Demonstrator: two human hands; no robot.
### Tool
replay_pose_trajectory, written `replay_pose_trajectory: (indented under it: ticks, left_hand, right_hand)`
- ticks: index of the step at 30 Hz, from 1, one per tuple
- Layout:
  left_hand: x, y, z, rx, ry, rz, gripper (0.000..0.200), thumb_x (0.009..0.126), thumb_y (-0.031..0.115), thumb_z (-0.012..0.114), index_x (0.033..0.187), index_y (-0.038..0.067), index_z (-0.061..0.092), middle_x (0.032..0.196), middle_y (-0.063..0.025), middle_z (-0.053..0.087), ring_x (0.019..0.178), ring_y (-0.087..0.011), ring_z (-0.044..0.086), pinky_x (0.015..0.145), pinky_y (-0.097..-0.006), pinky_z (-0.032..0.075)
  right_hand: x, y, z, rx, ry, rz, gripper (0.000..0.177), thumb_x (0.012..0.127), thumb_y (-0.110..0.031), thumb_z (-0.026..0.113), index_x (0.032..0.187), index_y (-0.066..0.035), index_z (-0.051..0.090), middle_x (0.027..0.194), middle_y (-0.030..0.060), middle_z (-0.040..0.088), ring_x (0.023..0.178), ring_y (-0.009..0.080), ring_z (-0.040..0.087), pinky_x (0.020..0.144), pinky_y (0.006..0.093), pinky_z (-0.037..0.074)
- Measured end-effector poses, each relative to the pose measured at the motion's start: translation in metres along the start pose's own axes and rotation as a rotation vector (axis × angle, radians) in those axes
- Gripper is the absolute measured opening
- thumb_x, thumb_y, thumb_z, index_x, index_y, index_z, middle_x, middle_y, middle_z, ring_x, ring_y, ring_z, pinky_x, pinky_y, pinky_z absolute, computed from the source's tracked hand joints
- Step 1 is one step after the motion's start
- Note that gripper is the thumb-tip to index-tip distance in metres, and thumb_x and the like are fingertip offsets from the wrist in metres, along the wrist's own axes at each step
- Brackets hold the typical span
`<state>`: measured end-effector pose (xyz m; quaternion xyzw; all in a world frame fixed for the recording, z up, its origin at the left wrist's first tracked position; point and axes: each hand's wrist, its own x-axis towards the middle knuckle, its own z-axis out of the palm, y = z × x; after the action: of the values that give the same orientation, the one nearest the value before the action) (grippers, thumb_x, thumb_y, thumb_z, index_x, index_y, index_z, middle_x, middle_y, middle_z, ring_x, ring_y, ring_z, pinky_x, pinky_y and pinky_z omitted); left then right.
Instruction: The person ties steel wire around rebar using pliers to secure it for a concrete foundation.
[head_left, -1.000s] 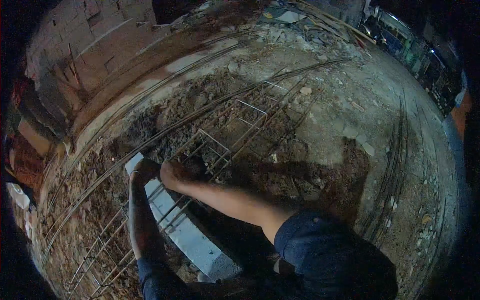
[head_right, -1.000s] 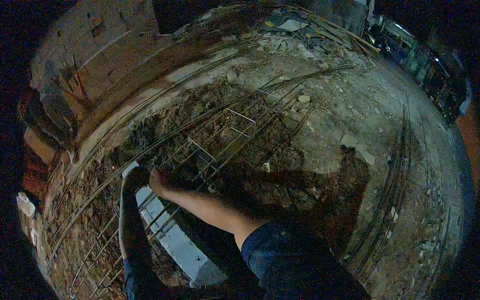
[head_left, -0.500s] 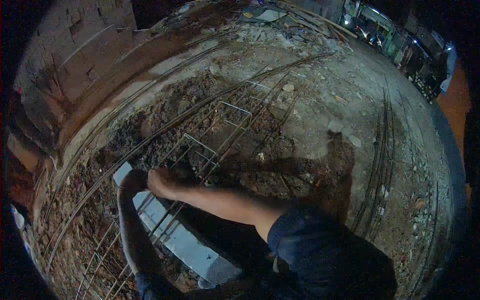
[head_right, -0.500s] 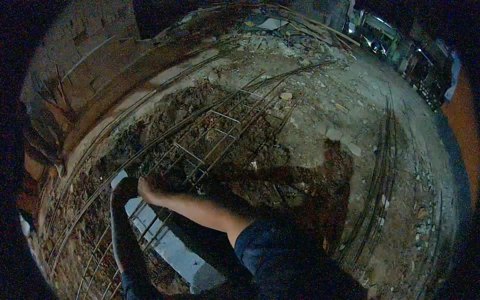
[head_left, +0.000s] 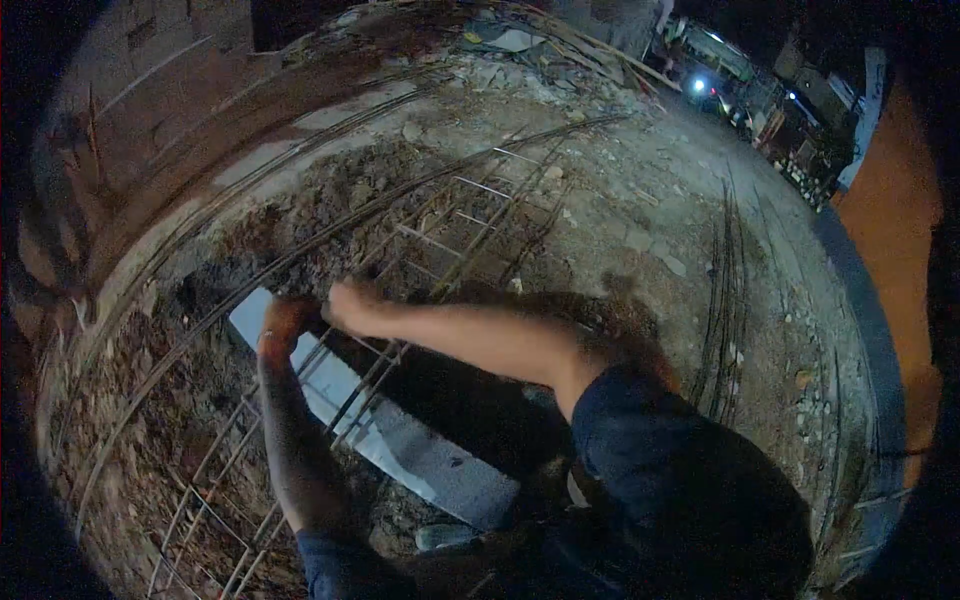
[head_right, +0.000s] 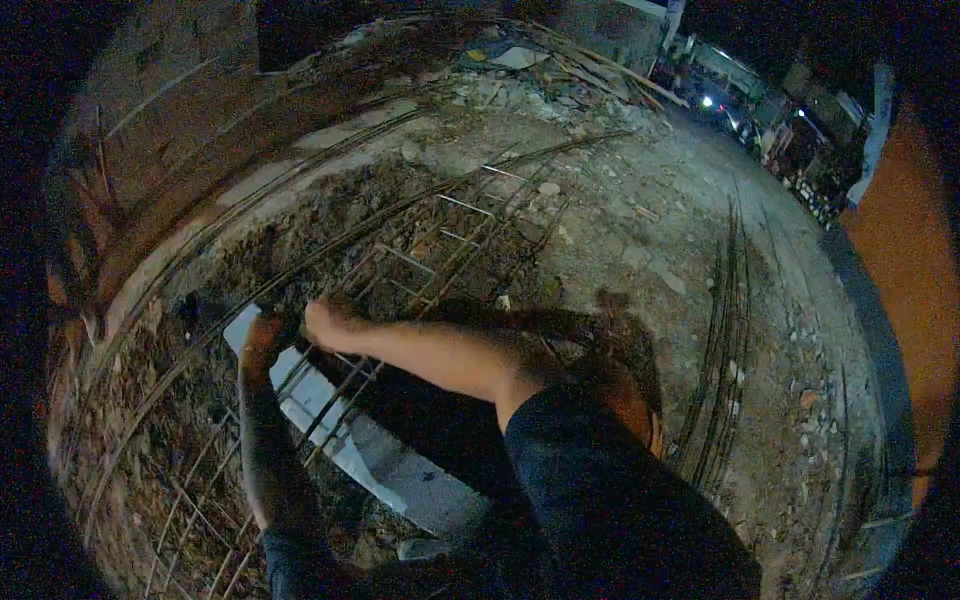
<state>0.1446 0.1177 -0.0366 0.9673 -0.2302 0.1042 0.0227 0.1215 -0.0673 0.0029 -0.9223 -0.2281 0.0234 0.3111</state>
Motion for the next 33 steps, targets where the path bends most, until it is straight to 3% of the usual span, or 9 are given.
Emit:
replay_pose_trajectory:
  ticks: [2, 9, 12, 14, 16, 19, 26, 28, 33]
  left_hand:
    - [0.002, -0.026, 0.05, -1.165, 0.36, 0.179, 0.019, 0.07, 0.016, 0.056, 0.083, 0.005, 0.065, 0.078, -0.0112, 0.063, 0.069, -0.0209, 0.061, 0.06, -0.0303, 0.048]
    - [0.007, -0.026, 0.042, -0.535, 0.279, 0.301, 0.018, 0.069, 0.015, 0.058, 0.083, 0.005, 0.064, 0.083, -0.0108, 0.064, 0.072, -0.0252, 0.061, 0.062, -0.0321, 0.049]
    - [0.016, -0.025, 0.059, -1.231, 0.168, 0.016, 0.017, 0.067, 0.013, 0.06, 0.082, 0.007, 0.065, 0.083, -0.0093, 0.064, 0.072, -0.0251, 0.061, 0.061, -0.032, 0.048]
    - [0.001, -0.004, 0.003, -0.314, 0.13, 0.057, 0.017, 0.066, 0.011, 0.061, 0.082, 0.01, 0.065, 0.084, -0.008, 0.064, 0.073, -0.0243, 0.061, 0.062, -0.0321, 0.048]
    - [-0.002, -0.005, 0.013, -1.025, 0.084, -0.133, 0.017, 0.067, 0.01, 0.06, 0.084, 0.012, 0.065, 0.084, -0.0067, 0.064, 0.076, -0.0237, 0.061, 0.064, -0.0322, 0.048]
    - [0.002, -0.005, 0.002, -0.311, 0.088, 0.169, 0.015, 0.068, 0.012, 0.059, 0.082, 0.011, 0.065, 0.085, -0.0063, 0.064, 0.079, -0.0232, 0.06, 0.067, -0.0308, 0.048]
    - [0.004, -0.02, 0.016, -0.139, 0.016, 0.291, 0.025, 0.072, 0.021, 0.06, 0.093, 0.008, 0.063, 0.092, -0.0097, 0.062, 0.083, -0.0224, 0.058, 0.071, -0.0324, 0.045]
    - [-0.004, -0.001, -0.011, -0.994, -0.098, -0.15, 0.024, 0.072, 0.02, 0.06, 0.092, 0.008, 0.063, 0.09, -0.0082, 0.063, 0.082, -0.0229, 0.059, 0.071, -0.0328, 0.046]
    - [0.006, 0.007, 0.014, -1.294, 0.106, -0.34, 0.009, 0.072, 0.006, 0.056, 0.076, 0.001, 0.063, 0.073, -0.0096, 0.063, 0.063, -0.0159, 0.059, 0.055, -0.0309, 0.047]
  right_hand:
    - [0.009, -0.006, 0.003, -0.305, -0.056, -0.137, 0.026, 0.073, -0.023, 0.054, 0.069, 0.002, 0.059, 0.068, 0.0228, 0.058, 0.066, 0.0371, 0.057, 0.061, 0.0426, 0.044]
    - [0.029, -0.002, 0.003, -0.691, -0.254, -0.277, 0.035, 0.077, -0.029, 0.052, 0.072, 0.004, 0.059, 0.071, 0.0244, 0.057, 0.072, 0.0384, 0.057, 0.066, 0.0431, 0.046]
    - [0.049, 0.045, 0.029, -0.827, -0.26, -0.449, 0.036, 0.078, -0.028, 0.051, 0.07, 0.006, 0.058, 0.068, 0.0242, 0.056, 0.069, 0.0389, 0.057, 0.064, 0.0442, 0.045]
    - [0.019, -0.012, -0.003, -0.731, -0.173, -0.295, 0.035, 0.078, -0.026, 0.051, 0.066, 0.006, 0.057, 0.062, 0.0234, 0.055, 0.063, 0.0383, 0.057, 0.06, 0.0446, 0.045]
    - [0.013, -0.017, -0.007, -0.276, -0.104, -0.084, 0.033, 0.074, -0.024, 0.053, 0.063, 0.006, 0.057, 0.058, 0.0225, 0.053, 0.057, 0.0373, 0.056, 0.056, 0.0447, 0.044]
    - [0.024, 0.017, 0.024, -0.345, -0.081, -0.063, 0.034, 0.071, -0.029, 0.057, 0.063, 0.003, 0.057, 0.06, 0.0223, 0.053, 0.063, 0.035, 0.057, 0.06, 0.0439, 0.044]
    - [0.014, 0.002, 0.016, -0.307, 0.145, -0.086, 0.03, 0.068, -0.029, 0.059, 0.06, 0.0, 0.055, 0.061, 0.0191, 0.054, 0.064, 0.0351, 0.055, 0.06, 0.0437, 0.044]
    - [0.015, 0.005, 0.021, -0.308, 0.16, -0.14, 0.03, 0.068, -0.028, 0.059, 0.06, 0.001, 0.056, 0.061, 0.0201, 0.054, 0.064, 0.0359, 0.056, 0.06, 0.0444, 0.045]
    - [0.002, -0.018, -0.001, -0.266, 0.037, 0.02, 0.022, 0.066, -0.02, 0.055, 0.067, 0.002, 0.059, 0.068, 0.0229, 0.056, 0.069, 0.0381, 0.055, 0.064, 0.0466, 0.045]
